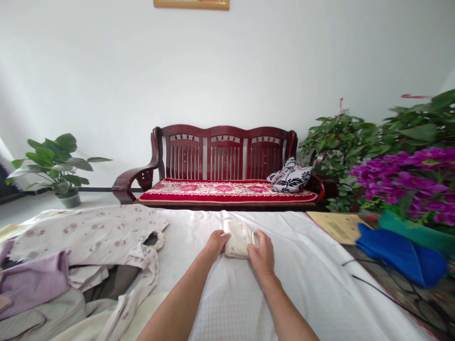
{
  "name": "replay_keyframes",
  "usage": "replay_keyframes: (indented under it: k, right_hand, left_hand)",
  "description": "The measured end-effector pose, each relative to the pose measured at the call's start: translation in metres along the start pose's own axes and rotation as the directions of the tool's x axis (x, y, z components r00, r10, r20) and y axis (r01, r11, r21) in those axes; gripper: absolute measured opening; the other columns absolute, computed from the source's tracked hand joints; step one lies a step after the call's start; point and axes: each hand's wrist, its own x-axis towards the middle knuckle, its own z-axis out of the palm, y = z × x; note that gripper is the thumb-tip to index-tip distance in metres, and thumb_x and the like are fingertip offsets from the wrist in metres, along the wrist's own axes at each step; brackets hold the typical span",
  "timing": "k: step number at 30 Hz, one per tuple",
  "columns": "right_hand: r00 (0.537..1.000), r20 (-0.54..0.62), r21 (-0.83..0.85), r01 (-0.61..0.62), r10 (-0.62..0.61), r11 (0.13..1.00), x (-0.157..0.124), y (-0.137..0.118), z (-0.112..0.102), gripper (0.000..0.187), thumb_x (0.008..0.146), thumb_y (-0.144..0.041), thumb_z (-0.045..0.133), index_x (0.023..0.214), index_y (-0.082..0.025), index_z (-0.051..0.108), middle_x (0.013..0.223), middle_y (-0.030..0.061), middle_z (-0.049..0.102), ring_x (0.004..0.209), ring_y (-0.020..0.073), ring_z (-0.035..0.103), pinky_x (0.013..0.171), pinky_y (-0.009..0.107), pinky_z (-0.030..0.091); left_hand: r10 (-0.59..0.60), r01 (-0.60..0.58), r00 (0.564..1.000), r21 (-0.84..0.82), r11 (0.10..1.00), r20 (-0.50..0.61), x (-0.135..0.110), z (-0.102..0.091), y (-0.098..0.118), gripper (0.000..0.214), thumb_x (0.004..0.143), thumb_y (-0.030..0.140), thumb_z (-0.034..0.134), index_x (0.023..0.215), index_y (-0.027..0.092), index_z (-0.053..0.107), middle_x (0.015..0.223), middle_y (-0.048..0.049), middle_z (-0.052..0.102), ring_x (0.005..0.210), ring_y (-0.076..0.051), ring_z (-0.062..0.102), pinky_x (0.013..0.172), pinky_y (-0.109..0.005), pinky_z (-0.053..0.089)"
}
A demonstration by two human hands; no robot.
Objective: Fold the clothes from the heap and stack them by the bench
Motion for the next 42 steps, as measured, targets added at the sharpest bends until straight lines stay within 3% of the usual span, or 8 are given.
replay_keyframes:
  k: [6, 11, 16, 20, 24, 31, 36, 42]
  right_hand:
    - [0.995, -0.014, 0.213, -0.095, 0.1, 0.972, 0.006, 0.016, 0.009, 0.063, 0.07, -0.031, 0.046, 0.131, -0.014, 0.053, 0.129, 0.0167, 0.058, 0.121, 0.0329, 0.051, 0.107, 0.045, 0.039]
    - [0.996, -0.051, 0.258, -0.055, 0.071, 0.964, 0.005, 0.019, 0.01, 0.06, 0.076, -0.043, 0.051, 0.13, -0.016, 0.053, 0.129, 0.0161, 0.057, 0.122, 0.0323, 0.051, 0.107, 0.046, 0.039]
    - [0.99, -0.089, 0.371, -0.067, 0.107, 0.926, 0.006, 0.017, 0.015, 0.075, 0.077, -0.055, 0.06, 0.139, -0.016, 0.045, 0.14, 0.018, 0.05, 0.128, 0.0319, 0.049, 0.109, 0.047, 0.039]
    - [0.976, 0.121, 0.672, -0.217, 0.184, 0.709, 0.005, 0.001, 0.013, 0.091, 0.072, -0.056, 0.069, 0.146, -0.017, 0.034, 0.135, 0.0173, 0.058, 0.124, 0.0329, 0.056, 0.099, 0.048, 0.049]
    - [0.93, 0.368, 0.84, -0.345, 0.03, 0.418, -0.003, -0.02, 0.002, 0.075, 0.069, -0.045, 0.078, 0.134, -0.02, 0.049, 0.118, 0.0105, 0.07, 0.104, 0.0293, 0.068, 0.085, 0.043, 0.056]
    - [0.879, 0.474, 0.809, -0.412, -0.05, 0.419, -0.018, -0.043, -0.007, 0.056, 0.063, -0.038, 0.084, 0.111, -0.016, 0.065, 0.097, 0.0074, 0.076, 0.085, 0.0255, 0.071, 0.076, 0.036, 0.056]
    - [0.89, 0.445, 0.839, -0.374, -0.102, 0.396, -0.022, -0.056, -0.005, 0.066, 0.064, -0.043, 0.085, 0.121, -0.02, 0.062, 0.117, 0.0084, 0.072, 0.107, 0.0285, 0.066, 0.093, 0.04, 0.052]
    - [0.812, 0.584, 0.742, -0.54, 0.013, 0.398, -0.023, -0.052, -0.004, 0.058, 0.073, -0.052, 0.077, 0.119, -0.02, 0.064, 0.112, 0.0097, 0.074, 0.099, 0.0296, 0.07, 0.088, 0.042, 0.054]
  left_hand:
    - [-0.043, 0.045, 0.996, -0.026, 0.999, 0.072, -0.006, 0.01, 0.007, 0.019, 0.066, 0.027, 0.076, 0.063, 0.016, 0.061, 0.049, 0.0019, 0.054, 0.045, -0.011, 0.046, 0.046, -0.023, 0.032]
    - [0.108, -0.107, 0.994, -0.101, 0.989, 0.002, -0.024, 0.029, 0.002, 0.027, 0.066, 0.02, 0.07, 0.092, 0.015, 0.065, 0.081, -0.0034, 0.07, 0.074, -0.017, 0.062, 0.062, -0.023, 0.046]
    - [0.24, -0.228, 0.971, -0.25, 0.941, 0.019, -0.036, 0.03, 0.006, 0.035, 0.071, 0.031, 0.068, 0.102, 0.016, 0.062, 0.089, -0.0039, 0.07, 0.076, -0.017, 0.063, 0.067, -0.025, 0.05]
    - [0.334, -0.292, 0.94, -0.349, 0.891, 0.066, -0.046, 0.016, 0.021, 0.042, 0.072, 0.038, 0.071, 0.107, 0.018, 0.058, 0.091, -0.0036, 0.07, 0.073, -0.016, 0.063, 0.067, -0.026, 0.05]
    - [0.364, -0.327, 0.929, -0.311, 0.892, 0.066, -0.055, -0.004, 0.027, 0.044, 0.074, 0.04, 0.071, 0.11, 0.018, 0.056, 0.091, -0.0036, 0.069, 0.073, -0.016, 0.062, 0.066, -0.026, 0.05]
    - [0.412, -0.416, 0.908, -0.039, 0.909, -0.076, -0.056, -0.036, 0.004, 0.042, 0.078, 0.041, 0.065, 0.111, 0.017, 0.057, 0.1, -0.006, 0.068, 0.089, -0.02, 0.063, 0.076, -0.027, 0.05]
    - [0.308, -0.312, 0.949, -0.05, 0.949, -0.073, -0.059, -0.052, -0.004, 0.068, 0.083, 0.052, 0.059, 0.139, 0.016, 0.044, 0.134, -0.0156, 0.059, 0.119, -0.028, 0.058, 0.096, -0.035, 0.048]
    - [0.107, -0.101, 0.983, 0.044, 0.994, -0.152, -0.067, -0.063, -0.003, 0.088, 0.084, 0.063, 0.057, 0.155, 0.02, 0.026, 0.161, -0.0165, 0.028, 0.146, -0.032, 0.031, 0.111, -0.039, 0.036]
